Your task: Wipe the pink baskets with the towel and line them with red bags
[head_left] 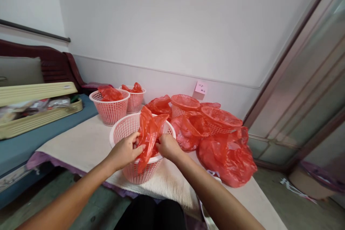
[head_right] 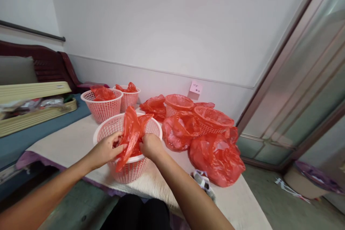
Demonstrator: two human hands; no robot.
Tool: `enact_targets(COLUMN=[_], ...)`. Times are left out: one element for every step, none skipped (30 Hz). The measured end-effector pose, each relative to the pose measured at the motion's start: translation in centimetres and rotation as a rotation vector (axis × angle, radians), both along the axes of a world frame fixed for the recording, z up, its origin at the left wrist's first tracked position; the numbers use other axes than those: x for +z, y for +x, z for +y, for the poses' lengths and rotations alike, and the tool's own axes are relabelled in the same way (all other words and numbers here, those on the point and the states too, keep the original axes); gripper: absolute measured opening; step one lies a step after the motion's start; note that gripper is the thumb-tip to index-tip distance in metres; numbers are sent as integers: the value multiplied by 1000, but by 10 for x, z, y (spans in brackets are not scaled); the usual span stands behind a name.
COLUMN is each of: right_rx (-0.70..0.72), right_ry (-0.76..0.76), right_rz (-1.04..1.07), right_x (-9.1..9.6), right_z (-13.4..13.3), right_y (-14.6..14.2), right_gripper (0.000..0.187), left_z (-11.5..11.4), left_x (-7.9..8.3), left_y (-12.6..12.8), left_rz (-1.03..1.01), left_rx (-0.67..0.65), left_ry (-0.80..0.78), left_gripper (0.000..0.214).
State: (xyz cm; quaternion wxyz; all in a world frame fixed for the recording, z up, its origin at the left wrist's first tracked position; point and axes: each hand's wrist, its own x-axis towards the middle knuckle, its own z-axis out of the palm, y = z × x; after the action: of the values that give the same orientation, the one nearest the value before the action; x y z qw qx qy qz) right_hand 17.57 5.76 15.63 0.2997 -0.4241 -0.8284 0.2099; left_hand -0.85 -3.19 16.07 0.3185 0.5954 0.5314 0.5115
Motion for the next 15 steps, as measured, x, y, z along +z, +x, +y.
enact_targets(right_rx=[-17, -32, -44, -54, -64, -73, -81, -88, -94, -100, -109, -123, -143, -172, -206], right_ry=[-13, -29, -44, -57, -72, -87, -101, -113, -123, -128, -129, -127, -120, -108, -89], right_rz=[47, 106, 174, 245, 314, 378, 431, 475, 507, 529, 542, 545, 540, 528, 510], right_x=[-1, -2, -2, -2, -1, 0, 0, 1, 1, 2, 2, 3, 4, 5, 6], right_z=[2, 4, 6, 8, 9, 10, 11, 10, 10, 9, 8, 8, 8, 9, 11], right_y=[1, 1, 2, 3, 3, 4, 5, 6, 7, 7, 8, 9, 11, 13, 16], right_gripper=[20, 17, 10, 3, 5, 10, 12, 13, 13, 13, 14, 15, 15, 15, 15], left_z=[1, 2, 3, 4, 3, 2, 0, -3, -7, -12, -18, -24, -30, -36, -40], left_x=[-1, -1, -2, -2, -2, -2, -3, -4, -6, -8, -10, -13, -15, -17, -19], left_y=[-2, -5, -10, -15, -19, -23, -26, -28, -28, -27, -25, -23, -21, -19, -18], left_rz=[-9, -25, -44, -62, -73, -72, -56, -27, 11, 57, 108, 160, 212, 263, 309], left_rx=[27, 67, 118, 170, 212, 233, 231, 212, 182, 145, 105, 63, 19, -24, -64], left_ry=[2, 11, 27, 47, 68, 85, 96, 102, 107, 113, 123, 137, 155, 177, 201], left_gripper=[24, 19, 17, 16, 16, 16, 17, 17, 15, 12, 10, 9, 7, 7, 9])
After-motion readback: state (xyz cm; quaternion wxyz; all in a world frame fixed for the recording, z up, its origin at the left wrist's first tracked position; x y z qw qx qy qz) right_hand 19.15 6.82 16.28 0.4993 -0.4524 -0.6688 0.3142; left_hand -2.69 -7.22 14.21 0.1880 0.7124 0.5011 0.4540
